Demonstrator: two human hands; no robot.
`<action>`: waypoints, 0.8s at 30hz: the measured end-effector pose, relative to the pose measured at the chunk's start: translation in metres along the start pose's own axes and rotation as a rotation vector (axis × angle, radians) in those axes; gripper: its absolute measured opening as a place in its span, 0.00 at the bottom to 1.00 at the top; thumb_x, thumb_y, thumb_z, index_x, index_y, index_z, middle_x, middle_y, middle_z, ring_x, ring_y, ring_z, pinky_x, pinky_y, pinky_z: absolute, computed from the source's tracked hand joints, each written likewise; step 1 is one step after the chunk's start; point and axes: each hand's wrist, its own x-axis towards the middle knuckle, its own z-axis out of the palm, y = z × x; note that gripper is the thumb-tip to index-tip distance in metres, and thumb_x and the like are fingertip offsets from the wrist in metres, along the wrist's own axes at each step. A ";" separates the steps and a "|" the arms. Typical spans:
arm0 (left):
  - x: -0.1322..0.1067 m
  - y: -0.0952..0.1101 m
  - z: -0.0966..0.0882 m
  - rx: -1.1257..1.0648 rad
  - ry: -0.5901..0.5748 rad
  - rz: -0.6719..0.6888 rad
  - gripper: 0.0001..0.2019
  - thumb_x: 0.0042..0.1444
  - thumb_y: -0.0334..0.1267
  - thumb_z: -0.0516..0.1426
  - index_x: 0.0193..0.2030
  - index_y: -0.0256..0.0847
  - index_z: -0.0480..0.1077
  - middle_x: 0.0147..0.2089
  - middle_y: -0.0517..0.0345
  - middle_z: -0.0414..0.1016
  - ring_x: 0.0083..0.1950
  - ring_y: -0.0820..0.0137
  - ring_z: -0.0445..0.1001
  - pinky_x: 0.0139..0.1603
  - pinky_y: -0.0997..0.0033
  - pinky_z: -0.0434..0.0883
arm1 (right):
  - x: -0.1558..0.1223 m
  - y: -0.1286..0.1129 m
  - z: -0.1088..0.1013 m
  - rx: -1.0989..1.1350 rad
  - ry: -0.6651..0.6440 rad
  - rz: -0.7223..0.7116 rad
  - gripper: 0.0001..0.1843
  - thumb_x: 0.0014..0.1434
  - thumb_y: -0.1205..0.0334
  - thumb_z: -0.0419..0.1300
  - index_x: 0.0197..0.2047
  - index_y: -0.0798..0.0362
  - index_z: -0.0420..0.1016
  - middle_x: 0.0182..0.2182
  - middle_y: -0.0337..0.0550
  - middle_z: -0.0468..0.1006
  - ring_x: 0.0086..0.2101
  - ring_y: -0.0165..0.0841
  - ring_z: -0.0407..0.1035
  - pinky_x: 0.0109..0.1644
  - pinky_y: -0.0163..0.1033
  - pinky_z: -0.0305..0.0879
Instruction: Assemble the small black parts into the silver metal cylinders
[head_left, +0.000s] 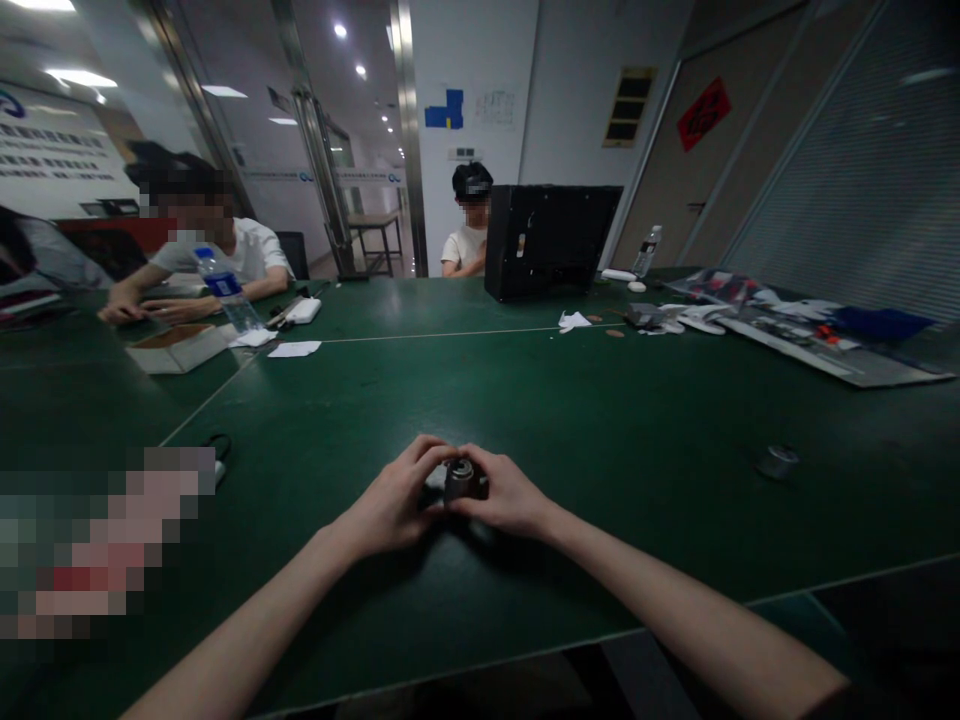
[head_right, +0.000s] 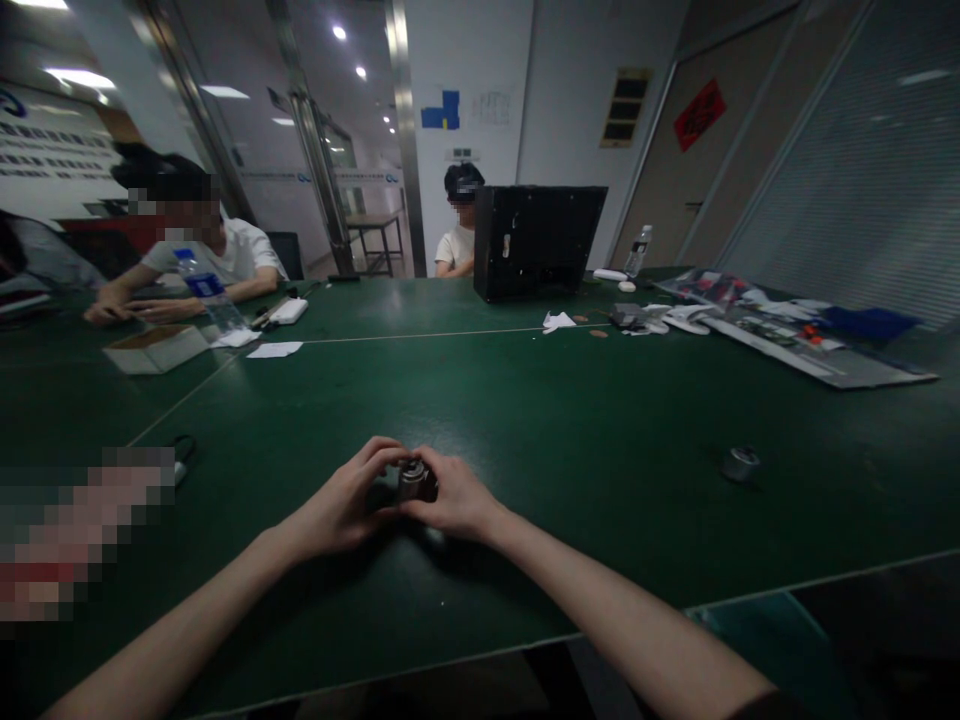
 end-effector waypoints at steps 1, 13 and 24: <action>0.000 0.001 0.000 0.000 -0.001 0.004 0.28 0.49 0.30 0.59 0.57 0.47 0.57 0.56 0.50 0.59 0.53 0.60 0.67 0.52 0.57 0.69 | 0.000 0.001 0.000 -0.015 0.005 -0.010 0.21 0.48 0.61 0.64 0.46 0.52 0.67 0.37 0.40 0.74 0.35 0.33 0.68 0.39 0.37 0.61; 0.001 0.000 -0.001 0.004 0.028 0.033 0.16 0.55 0.42 0.58 0.48 0.41 0.62 0.46 0.52 0.66 0.44 0.64 0.68 0.45 0.64 0.68 | 0.003 0.009 0.006 -0.240 0.039 -0.022 0.21 0.46 0.58 0.66 0.43 0.54 0.69 0.38 0.43 0.73 0.37 0.34 0.67 0.39 0.36 0.60; 0.001 -0.002 -0.002 -0.036 0.044 -0.045 0.13 0.56 0.35 0.55 0.49 0.40 0.63 0.45 0.52 0.69 0.44 0.64 0.69 0.45 0.64 0.67 | -0.001 0.004 -0.001 -0.232 -0.024 -0.100 0.18 0.50 0.66 0.59 0.47 0.54 0.68 0.40 0.44 0.74 0.37 0.32 0.67 0.40 0.34 0.60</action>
